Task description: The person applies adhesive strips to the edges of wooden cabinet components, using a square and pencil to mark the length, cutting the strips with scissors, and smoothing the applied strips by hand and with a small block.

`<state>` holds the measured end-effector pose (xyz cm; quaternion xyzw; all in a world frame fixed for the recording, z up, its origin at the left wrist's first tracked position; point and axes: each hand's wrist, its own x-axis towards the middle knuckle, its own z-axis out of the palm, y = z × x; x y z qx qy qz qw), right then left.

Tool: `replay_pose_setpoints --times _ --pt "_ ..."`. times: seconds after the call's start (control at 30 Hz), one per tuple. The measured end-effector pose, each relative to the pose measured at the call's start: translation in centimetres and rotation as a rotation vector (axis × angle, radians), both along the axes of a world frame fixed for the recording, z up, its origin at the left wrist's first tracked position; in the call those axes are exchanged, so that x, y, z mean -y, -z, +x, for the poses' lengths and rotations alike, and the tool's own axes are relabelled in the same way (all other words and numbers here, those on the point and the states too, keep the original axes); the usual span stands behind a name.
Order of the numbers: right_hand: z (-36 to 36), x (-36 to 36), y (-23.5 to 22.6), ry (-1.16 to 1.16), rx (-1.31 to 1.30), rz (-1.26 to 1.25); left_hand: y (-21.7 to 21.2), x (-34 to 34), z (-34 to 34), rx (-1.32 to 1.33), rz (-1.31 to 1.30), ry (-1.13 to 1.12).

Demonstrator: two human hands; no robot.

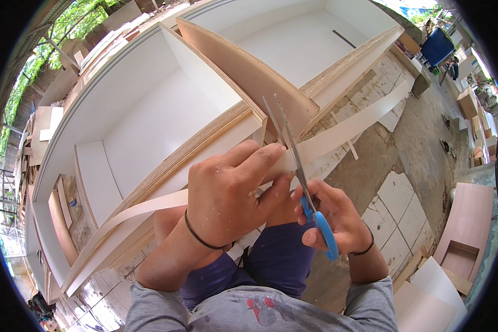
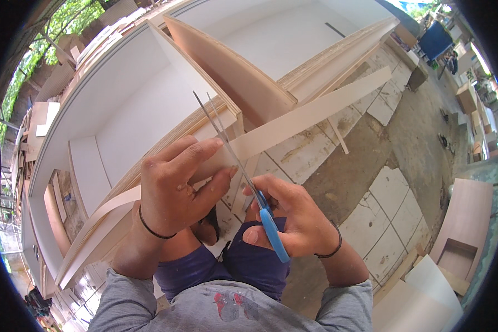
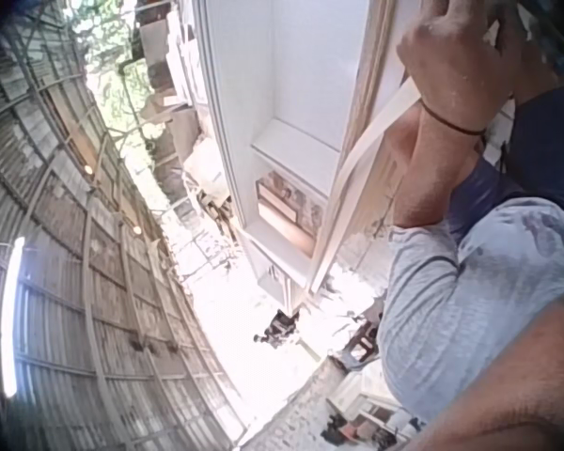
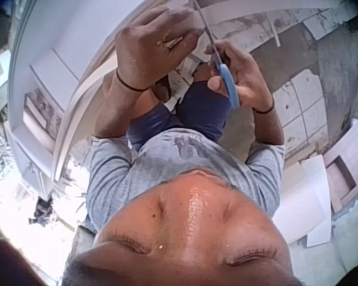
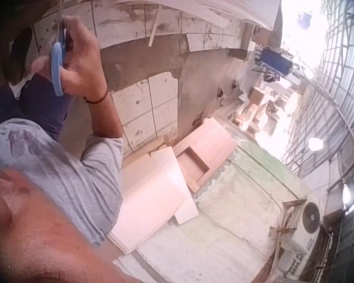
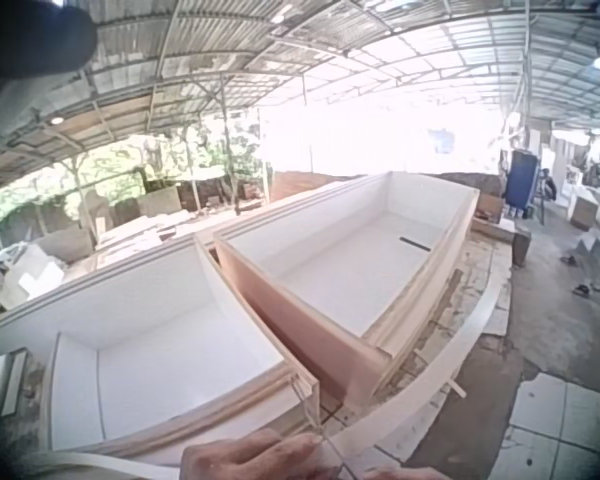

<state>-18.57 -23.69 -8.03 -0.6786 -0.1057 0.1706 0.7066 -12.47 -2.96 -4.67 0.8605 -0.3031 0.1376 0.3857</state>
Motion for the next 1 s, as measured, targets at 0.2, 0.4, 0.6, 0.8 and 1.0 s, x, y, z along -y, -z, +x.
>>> replay_pose_setpoints --times 0.2,0.4,0.6,0.8,1.0 --pt "-0.23 -0.08 0.22 0.027 0.035 0.055 -0.07 0.01 -0.03 0.002 0.002 0.007" --pt "0.0 -0.14 0.12 -0.014 0.041 0.015 -0.09 -0.1 -0.05 -0.002 0.005 0.001" --pt "0.1 0.06 -0.05 -0.029 0.046 -0.017 -0.06 -0.06 -0.02 -0.002 -0.005 -0.007" --pt "0.08 -0.19 -0.34 -0.021 0.05 -0.002 -0.08 -0.14 0.09 0.044 -0.017 -0.008" --pt "-0.08 -0.22 -0.54 -0.038 -0.008 -0.007 -0.19 -0.29 -0.06 0.016 -0.001 -0.001"
